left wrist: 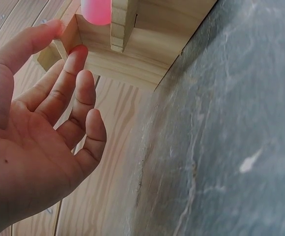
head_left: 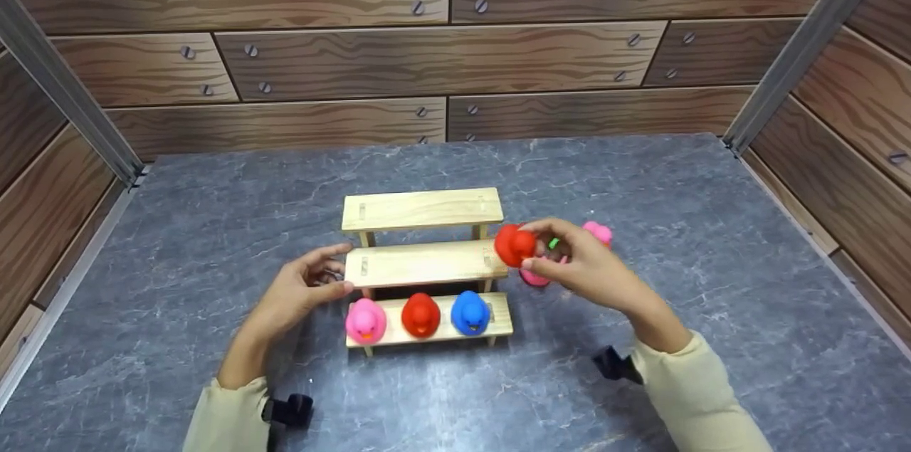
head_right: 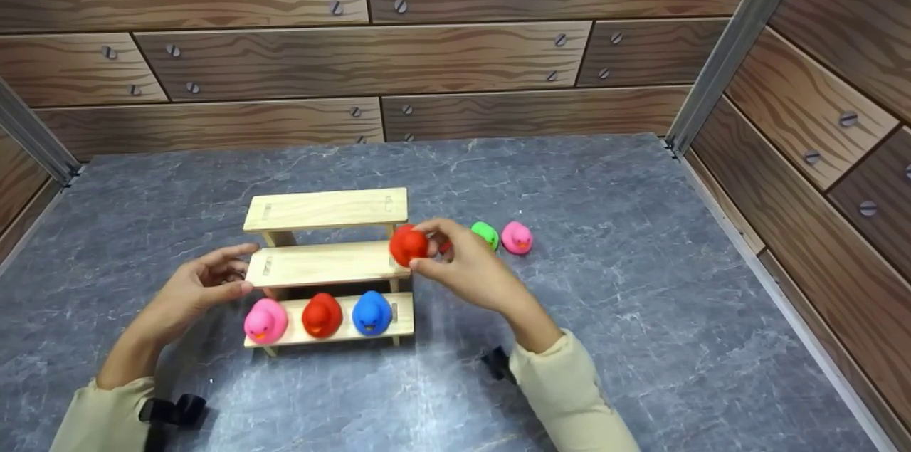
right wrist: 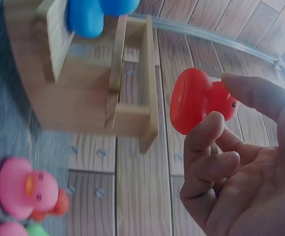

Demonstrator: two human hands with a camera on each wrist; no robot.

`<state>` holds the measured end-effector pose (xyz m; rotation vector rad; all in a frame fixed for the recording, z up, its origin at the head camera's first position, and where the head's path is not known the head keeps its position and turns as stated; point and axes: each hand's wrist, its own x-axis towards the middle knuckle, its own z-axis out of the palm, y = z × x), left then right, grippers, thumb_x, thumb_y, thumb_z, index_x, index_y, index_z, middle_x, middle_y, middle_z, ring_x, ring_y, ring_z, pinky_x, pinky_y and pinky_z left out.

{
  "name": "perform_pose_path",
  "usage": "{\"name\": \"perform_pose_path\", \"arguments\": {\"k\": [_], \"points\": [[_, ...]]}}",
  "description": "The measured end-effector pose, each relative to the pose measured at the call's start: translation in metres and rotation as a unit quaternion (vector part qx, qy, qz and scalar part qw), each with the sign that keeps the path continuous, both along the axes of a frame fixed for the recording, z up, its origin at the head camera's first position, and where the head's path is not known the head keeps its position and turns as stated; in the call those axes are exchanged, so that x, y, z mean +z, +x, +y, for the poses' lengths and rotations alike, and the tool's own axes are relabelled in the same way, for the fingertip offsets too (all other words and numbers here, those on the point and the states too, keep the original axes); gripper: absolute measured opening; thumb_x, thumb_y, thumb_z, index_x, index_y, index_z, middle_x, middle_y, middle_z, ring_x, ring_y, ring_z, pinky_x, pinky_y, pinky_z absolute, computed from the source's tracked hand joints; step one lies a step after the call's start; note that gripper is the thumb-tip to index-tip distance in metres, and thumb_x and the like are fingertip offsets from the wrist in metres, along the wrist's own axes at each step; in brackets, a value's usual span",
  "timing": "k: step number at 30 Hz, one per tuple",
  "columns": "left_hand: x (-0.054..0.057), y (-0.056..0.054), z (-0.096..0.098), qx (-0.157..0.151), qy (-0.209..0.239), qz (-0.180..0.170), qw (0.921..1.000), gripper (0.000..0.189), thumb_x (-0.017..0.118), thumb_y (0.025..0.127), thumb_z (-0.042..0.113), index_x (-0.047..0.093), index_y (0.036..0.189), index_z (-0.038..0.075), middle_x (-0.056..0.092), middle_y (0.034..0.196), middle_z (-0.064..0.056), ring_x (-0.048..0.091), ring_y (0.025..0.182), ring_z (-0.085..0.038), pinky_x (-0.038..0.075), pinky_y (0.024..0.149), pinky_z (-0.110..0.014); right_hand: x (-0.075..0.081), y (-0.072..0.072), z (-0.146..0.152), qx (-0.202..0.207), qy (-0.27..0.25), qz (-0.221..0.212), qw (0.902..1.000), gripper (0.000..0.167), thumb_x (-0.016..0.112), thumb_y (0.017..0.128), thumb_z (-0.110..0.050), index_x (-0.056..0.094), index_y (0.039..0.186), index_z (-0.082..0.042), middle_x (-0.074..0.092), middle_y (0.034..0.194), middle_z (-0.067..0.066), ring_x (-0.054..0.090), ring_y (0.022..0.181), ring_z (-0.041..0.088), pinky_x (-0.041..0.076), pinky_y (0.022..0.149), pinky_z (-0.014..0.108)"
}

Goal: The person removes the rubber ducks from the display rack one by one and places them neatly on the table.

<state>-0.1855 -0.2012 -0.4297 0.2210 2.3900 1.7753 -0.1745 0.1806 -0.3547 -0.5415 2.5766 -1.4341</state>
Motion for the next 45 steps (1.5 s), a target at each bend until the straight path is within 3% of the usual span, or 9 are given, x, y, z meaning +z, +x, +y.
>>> {"name": "perform_pose_path", "arguments": {"k": [4,13,22,35,45], "points": [[0.0,0.0,-0.001,-0.002,0.003,-0.001,1.0,0.061,0.073,0.081,0.005,0.05,0.137,0.0,0.068,0.102,-0.01,0.058,0.086,-0.012,0.047,0.074,-0.021,-0.001,-0.001,0.014,-0.012,0.012,-0.01,0.9998,0.041,0.07,0.087,-0.016,0.057,0.123,0.0,0.054,0.093,0.009,0.05,0.068,0.011,0.045,0.052,0.02],[0.002,0.001,-0.003,-0.009,0.01,0.002,0.9999,0.061,0.071,0.081,0.003,0.048,0.137,-0.003,0.068,0.101,-0.008,0.056,0.081,-0.009,0.046,0.07,-0.019,0.004,-0.009,0.049,-0.033,0.044,-0.01,0.9984,0.043,0.069,0.088,-0.016,0.055,0.125,0.002,0.057,0.097,0.01,0.054,0.077,0.012,0.047,0.064,0.02],[0.002,0.001,-0.003,-0.003,0.004,0.003,1.0,0.061,0.071,0.081,0.002,0.048,0.137,-0.003,0.068,0.103,-0.011,0.058,0.084,-0.01,0.048,0.072,-0.02,0.008,-0.013,0.082,-0.031,0.035,-0.014,0.9988,0.043,0.068,0.089,-0.014,0.054,0.125,0.004,0.057,0.098,0.01,0.06,0.077,0.008,0.052,0.069,0.021],[0.001,0.003,-0.003,0.0,0.004,-0.003,1.0,0.061,0.072,0.081,0.004,0.049,0.137,-0.002,0.068,0.101,-0.009,0.057,0.084,-0.011,0.047,0.072,-0.02,-0.003,-0.02,0.112,-0.017,0.087,-0.039,0.9953,0.039,0.066,0.09,-0.016,0.055,0.123,0.001,0.057,0.098,0.01,0.056,0.081,0.009,0.047,0.068,0.023],[0.0,0.001,-0.002,-0.006,0.005,0.003,1.0,0.06,0.073,0.082,0.007,0.05,0.136,-0.002,0.066,0.101,-0.009,0.058,0.089,-0.012,0.048,0.076,-0.021,-0.015,-0.025,0.127,-0.013,0.096,-0.057,0.9936,0.038,0.064,0.089,-0.012,0.054,0.122,0.005,0.058,0.097,0.009,0.056,0.084,0.007,0.047,0.071,0.023]]}}
